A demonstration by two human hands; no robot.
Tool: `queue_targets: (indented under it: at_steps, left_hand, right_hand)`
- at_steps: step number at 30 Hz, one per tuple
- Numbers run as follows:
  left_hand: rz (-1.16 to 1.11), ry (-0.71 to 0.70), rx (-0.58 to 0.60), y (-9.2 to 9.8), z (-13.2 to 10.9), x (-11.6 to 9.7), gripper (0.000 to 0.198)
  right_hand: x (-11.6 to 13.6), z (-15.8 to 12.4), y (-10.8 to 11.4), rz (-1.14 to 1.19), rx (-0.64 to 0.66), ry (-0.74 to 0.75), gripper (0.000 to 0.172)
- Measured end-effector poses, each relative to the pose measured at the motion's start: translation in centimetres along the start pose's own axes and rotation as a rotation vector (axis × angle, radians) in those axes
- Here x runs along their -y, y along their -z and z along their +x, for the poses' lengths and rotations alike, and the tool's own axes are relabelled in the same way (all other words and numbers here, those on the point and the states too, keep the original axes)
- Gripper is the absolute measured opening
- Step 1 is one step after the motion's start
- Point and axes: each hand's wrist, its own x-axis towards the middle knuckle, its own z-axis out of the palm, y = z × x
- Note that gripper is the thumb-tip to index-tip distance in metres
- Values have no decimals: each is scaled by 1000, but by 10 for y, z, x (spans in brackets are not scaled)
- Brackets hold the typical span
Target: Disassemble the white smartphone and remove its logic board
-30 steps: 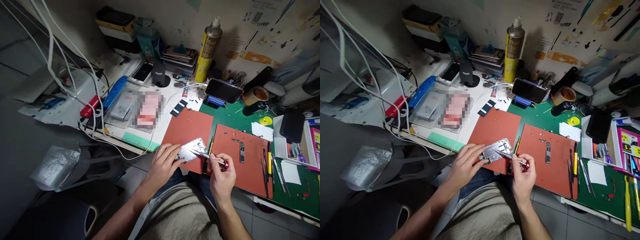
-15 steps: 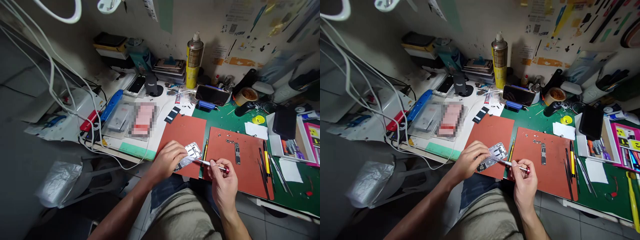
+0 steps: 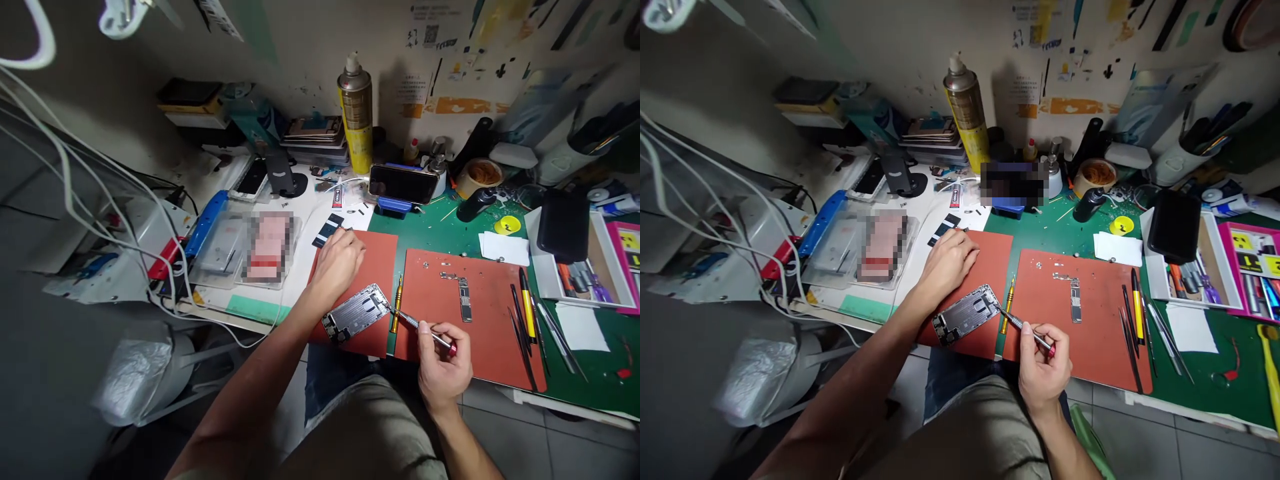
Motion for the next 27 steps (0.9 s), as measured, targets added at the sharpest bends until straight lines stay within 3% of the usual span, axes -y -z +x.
queue_targets:
  at_steps: [6, 13, 18, 22, 24, 25, 27]
  left_hand:
    - [47, -3, 9, 3, -2, -1, 29]
    - [-92, 38, 14, 8, -7, 10, 31]
    - [-143, 73, -78, 26, -21, 12, 27]
    - [-170, 22, -353, 49, -64, -8, 15]
    - [-167, -106, -504, 53, -101, -24, 23]
    - [-188, -190, -492, 50, -122, -32, 24]
    - [-280, -351, -351, 34, -170, -44, 16]
  right_hand:
    - [0, 2, 0, -23, 23, 3, 32]
    - [0, 2, 0, -13, 11, 33, 30]
    - [2, 3, 13, -109, 9, 202, 19]
    - [-2, 11, 34, -316, 29, 492, 14]
    - [-6, 16, 41, -411, 104, 607, 13]
    - [-8, 19, 43, -447, 141, 648, 14]
    - [-12, 23, 45, -513, 205, 702, 15]
